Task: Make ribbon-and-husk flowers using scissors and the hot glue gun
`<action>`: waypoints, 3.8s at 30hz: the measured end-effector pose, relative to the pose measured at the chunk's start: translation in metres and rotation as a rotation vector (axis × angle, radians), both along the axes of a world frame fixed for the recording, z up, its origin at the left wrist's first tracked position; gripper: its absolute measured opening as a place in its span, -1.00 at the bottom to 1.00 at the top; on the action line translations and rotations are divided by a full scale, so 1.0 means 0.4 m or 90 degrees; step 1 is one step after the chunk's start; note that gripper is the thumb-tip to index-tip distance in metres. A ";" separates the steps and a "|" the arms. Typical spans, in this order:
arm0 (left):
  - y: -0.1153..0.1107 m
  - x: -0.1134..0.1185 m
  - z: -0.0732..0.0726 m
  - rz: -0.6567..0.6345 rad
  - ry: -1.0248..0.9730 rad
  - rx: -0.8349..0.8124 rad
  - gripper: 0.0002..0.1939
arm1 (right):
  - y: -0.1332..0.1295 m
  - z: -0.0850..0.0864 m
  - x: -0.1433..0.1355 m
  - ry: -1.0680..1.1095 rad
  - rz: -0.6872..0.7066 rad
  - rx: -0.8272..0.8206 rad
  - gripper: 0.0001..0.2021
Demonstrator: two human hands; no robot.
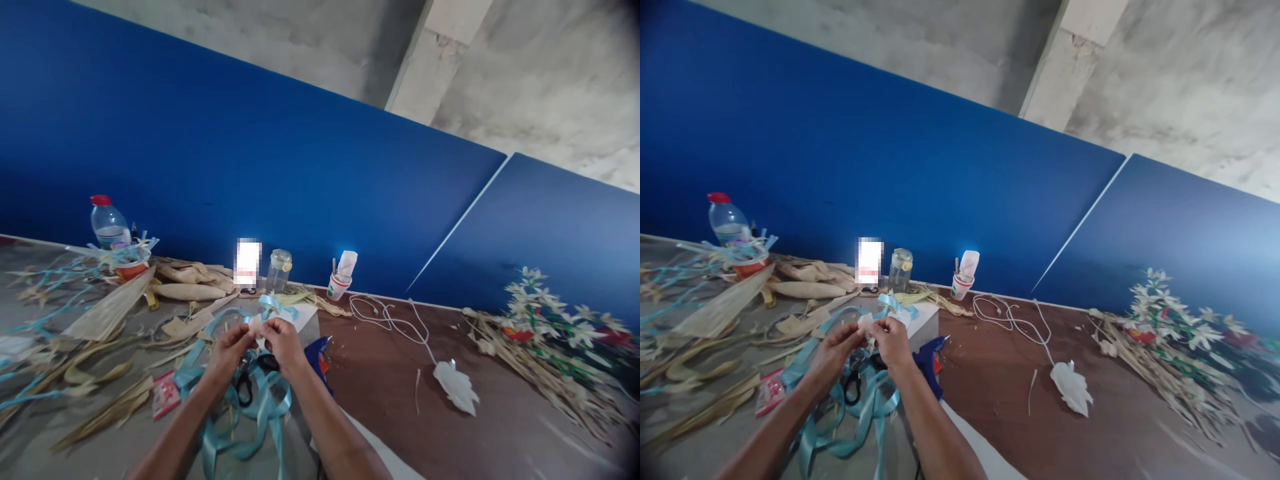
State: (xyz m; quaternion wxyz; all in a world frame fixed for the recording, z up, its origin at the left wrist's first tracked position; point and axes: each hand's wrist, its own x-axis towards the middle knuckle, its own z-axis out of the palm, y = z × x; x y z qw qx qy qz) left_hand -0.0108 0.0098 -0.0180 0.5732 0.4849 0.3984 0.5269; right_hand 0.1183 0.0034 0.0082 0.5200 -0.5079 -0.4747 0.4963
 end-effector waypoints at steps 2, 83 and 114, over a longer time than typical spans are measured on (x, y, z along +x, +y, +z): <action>0.001 0.001 0.001 -0.002 -0.012 -0.009 -0.69 | -0.001 0.005 0.003 0.073 0.017 -0.026 -0.84; -0.010 -0.013 0.058 0.021 -0.215 -0.031 -0.77 | -0.037 0.048 0.046 -0.870 -0.041 0.211 -0.82; 0.028 -0.024 0.011 0.226 -0.156 -0.002 -0.69 | -0.014 0.009 0.056 -0.115 0.184 0.039 -0.72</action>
